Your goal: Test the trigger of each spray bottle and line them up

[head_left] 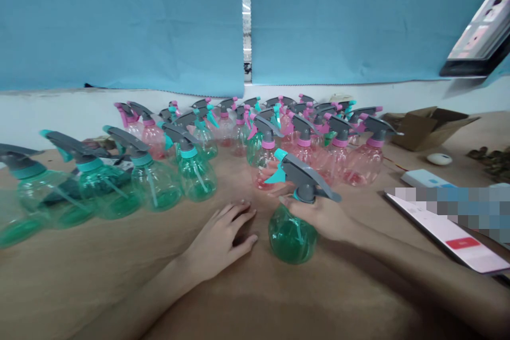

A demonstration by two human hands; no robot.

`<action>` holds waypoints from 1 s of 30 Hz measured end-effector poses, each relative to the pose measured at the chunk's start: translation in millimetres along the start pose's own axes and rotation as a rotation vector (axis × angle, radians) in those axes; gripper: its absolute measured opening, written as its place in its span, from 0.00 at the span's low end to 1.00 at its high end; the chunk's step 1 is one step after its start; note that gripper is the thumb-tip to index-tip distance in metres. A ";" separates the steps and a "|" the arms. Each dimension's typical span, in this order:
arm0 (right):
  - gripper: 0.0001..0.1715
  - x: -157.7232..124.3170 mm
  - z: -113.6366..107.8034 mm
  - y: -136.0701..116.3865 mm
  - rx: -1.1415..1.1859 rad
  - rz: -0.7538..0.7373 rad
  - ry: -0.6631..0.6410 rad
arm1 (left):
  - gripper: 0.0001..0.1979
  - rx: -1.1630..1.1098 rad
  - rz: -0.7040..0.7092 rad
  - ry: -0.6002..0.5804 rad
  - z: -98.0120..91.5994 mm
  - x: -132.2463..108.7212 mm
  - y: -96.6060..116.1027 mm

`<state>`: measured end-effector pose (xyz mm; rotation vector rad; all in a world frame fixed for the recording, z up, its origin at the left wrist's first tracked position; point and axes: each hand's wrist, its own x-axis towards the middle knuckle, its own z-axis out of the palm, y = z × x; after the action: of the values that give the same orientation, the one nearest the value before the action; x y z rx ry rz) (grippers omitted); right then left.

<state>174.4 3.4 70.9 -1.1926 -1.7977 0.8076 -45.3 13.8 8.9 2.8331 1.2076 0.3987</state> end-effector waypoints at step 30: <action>0.07 4.3 -1.9 3.7 0.026 -0.044 -0.075 | 0.22 0.010 -0.004 -0.008 0.5 1.6 0.4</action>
<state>176.6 8.9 69.9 -1.1151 -1.8622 0.8583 -43.8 14.7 8.9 2.8371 1.2175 0.3826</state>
